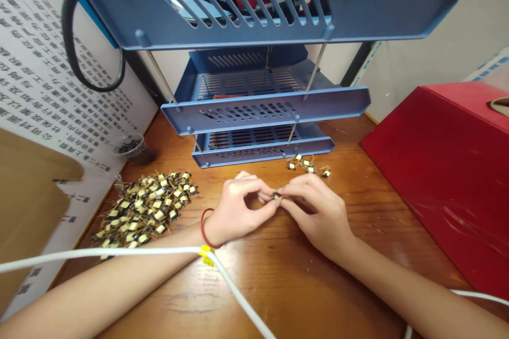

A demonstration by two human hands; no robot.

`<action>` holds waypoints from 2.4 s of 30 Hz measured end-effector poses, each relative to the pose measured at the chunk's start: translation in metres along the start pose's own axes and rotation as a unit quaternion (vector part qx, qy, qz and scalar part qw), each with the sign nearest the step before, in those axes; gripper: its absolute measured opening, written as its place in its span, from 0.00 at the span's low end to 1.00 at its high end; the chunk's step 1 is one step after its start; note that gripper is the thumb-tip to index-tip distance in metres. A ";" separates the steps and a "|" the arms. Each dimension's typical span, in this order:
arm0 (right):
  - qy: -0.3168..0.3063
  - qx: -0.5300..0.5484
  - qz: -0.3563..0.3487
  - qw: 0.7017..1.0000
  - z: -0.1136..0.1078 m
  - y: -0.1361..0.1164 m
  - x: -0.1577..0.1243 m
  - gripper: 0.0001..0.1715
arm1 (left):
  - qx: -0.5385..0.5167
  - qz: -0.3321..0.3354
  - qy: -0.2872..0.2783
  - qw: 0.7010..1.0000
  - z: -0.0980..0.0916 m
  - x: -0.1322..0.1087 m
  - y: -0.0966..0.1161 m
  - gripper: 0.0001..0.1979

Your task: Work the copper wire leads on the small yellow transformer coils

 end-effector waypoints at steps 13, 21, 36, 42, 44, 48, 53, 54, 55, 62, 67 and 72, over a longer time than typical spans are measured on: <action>0.006 -0.003 -0.003 1.000 -0.001 0.000 0.001 0.08 | -0.001 0.002 -0.001 1.000 0.000 0.000 0.000 0.05; 0.008 -0.006 -0.006 1.000 -0.001 -0.001 0.000 0.07 | 0.002 0.000 -0.015 1.000 0.000 0.000 -0.001 0.05; -0.003 -0.001 -0.008 1.000 0.000 0.000 0.000 0.06 | 0.008 0.002 -0.027 1.000 -0.001 0.000 -0.001 0.05; -0.012 0.012 -0.003 1.000 0.000 0.001 -0.001 0.07 | 0.001 0.001 -0.028 1.000 0.000 0.000 -0.001 0.05; -0.016 0.014 -0.002 1.000 0.000 0.001 -0.001 0.07 | -0.001 0.001 -0.028 1.000 0.000 0.000 -0.002 0.05; -0.026 0.013 0.002 1.000 0.001 0.001 -0.001 0.07 | -0.001 -0.002 -0.025 1.000 0.000 0.000 -0.002 0.06; -0.017 0.030 0.024 0.999 0.001 0.004 -0.002 0.08 | -0.016 -0.023 -0.010 1.000 0.000 0.000 -0.002 0.04; -0.013 0.035 0.036 0.999 0.001 0.005 -0.002 0.10 | -0.019 -0.032 -0.005 0.999 0.000 0.001 -0.002 0.04; -0.012 0.040 0.052 0.998 0.001 0.006 -0.002 0.12 | -0.023 -0.043 -0.002 0.999 0.000 0.001 -0.002 0.04; -0.038 0.093 0.090 0.991 0.000 0.007 0.000 0.13 | -0.112 -0.087 -0.042 0.989 0.001 0.003 -0.004 0.08; -0.012 0.086 0.072 0.994 -0.002 0.005 0.000 0.12 | -0.191 -0.128 -0.075 0.970 0.002 0.004 -0.008 0.10; 0.005 0.072 0.065 0.995 -0.002 0.001 0.002 0.10 | -0.218 -0.145 -0.095 0.960 0.003 0.007 -0.009 0.09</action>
Point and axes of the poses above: each hand's wrist, its own x-axis towards the middle knuckle, its own z-axis out of the palm, y = z × x, the point moved 1 cm from there along x, towards the middle knuckle, and after that the axes turned 4 degrees about x, right-handed, at the moved point
